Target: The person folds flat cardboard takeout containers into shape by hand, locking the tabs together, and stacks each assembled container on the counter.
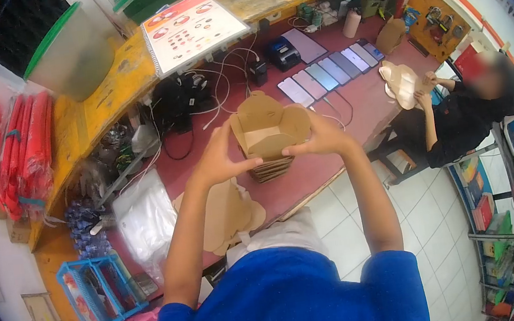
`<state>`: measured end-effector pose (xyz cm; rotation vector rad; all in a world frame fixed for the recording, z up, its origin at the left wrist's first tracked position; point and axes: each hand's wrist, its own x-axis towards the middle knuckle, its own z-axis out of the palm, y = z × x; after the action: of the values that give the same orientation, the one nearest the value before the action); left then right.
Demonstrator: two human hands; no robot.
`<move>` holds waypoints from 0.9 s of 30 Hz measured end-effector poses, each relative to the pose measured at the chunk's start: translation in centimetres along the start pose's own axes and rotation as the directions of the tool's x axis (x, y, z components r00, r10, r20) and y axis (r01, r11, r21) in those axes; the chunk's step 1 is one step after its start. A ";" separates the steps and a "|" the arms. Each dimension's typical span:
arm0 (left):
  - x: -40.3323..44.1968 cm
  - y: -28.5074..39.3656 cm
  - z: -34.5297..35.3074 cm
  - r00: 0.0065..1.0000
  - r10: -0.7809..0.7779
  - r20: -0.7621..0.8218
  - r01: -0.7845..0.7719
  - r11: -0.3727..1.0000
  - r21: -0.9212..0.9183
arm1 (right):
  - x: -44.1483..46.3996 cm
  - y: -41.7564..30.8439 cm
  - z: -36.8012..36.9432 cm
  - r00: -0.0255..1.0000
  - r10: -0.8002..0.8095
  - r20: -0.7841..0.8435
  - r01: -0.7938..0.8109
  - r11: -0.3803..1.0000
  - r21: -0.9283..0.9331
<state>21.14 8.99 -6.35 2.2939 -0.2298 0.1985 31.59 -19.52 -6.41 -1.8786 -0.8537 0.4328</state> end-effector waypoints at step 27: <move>-3.2 -0.2 0.7 0.994 -0.006 -0.108 -0.026 0.956 -0.291 | 3.0 -0.2 -0.2 0.979 -0.173 0.108 0.192 0.962 -0.193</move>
<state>18.17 8.95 -7.68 1.9826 -0.2004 0.2740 33.73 -17.39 -5.96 -1.9544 -1.1585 0.3273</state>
